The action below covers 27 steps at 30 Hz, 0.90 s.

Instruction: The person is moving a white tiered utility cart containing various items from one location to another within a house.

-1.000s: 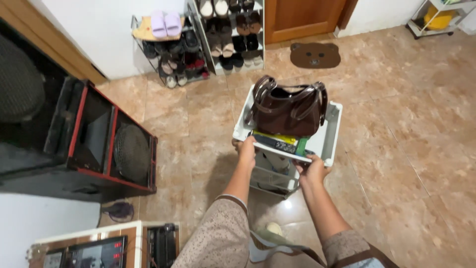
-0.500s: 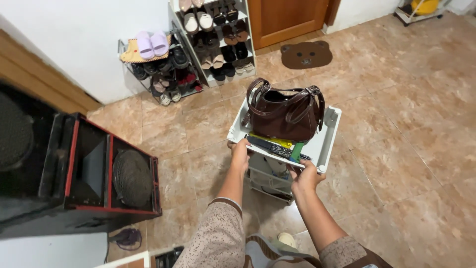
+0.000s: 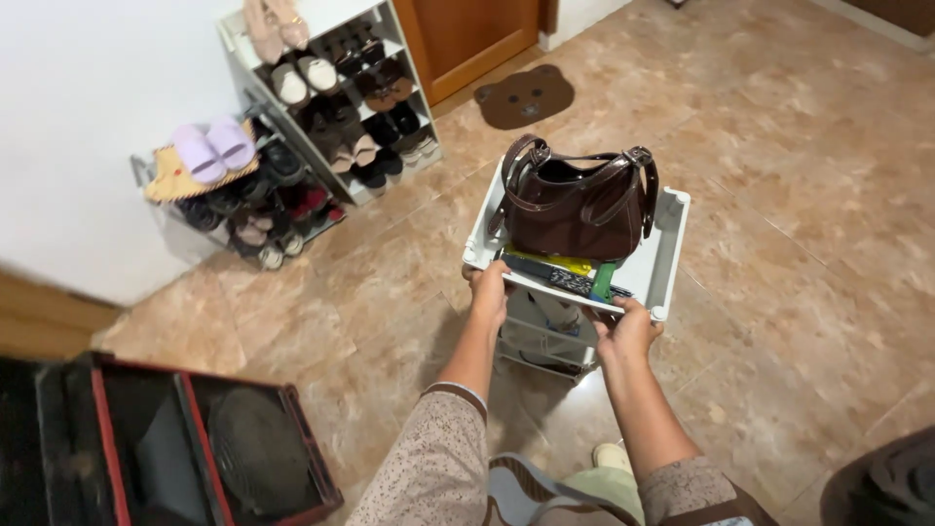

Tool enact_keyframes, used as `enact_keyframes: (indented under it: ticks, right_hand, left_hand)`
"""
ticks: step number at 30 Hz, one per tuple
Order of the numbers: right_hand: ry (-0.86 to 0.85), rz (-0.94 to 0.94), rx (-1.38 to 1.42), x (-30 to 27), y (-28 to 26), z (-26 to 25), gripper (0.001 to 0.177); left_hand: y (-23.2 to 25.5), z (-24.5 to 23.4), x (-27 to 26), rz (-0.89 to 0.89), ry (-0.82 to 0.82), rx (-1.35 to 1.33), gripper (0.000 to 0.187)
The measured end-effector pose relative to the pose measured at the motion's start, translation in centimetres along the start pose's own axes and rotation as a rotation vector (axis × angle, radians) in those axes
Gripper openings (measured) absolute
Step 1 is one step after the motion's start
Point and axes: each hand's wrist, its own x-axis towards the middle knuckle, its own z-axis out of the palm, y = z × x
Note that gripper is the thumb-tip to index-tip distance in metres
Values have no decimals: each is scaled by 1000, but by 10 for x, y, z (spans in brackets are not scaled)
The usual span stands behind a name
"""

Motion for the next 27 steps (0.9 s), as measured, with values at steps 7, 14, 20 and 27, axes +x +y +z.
enact_keyframes:
  ticks: [7,14,20,27]
  right_hand:
    - [34,-69,70,4,12,12,45]
    - [85,-84,74,17,10,33,42]
    - [86,-86,68,61,2,45,46]
    - [110,-80,78,85,-22,84,58]
  left_hand:
    - [35,28,2,-74,-58,82,65]
    - [40,53,25,-70,13,237,68]
    - [15,70,72,-38,34,236,67]
    - [30,108,91,-84,71,267,67]
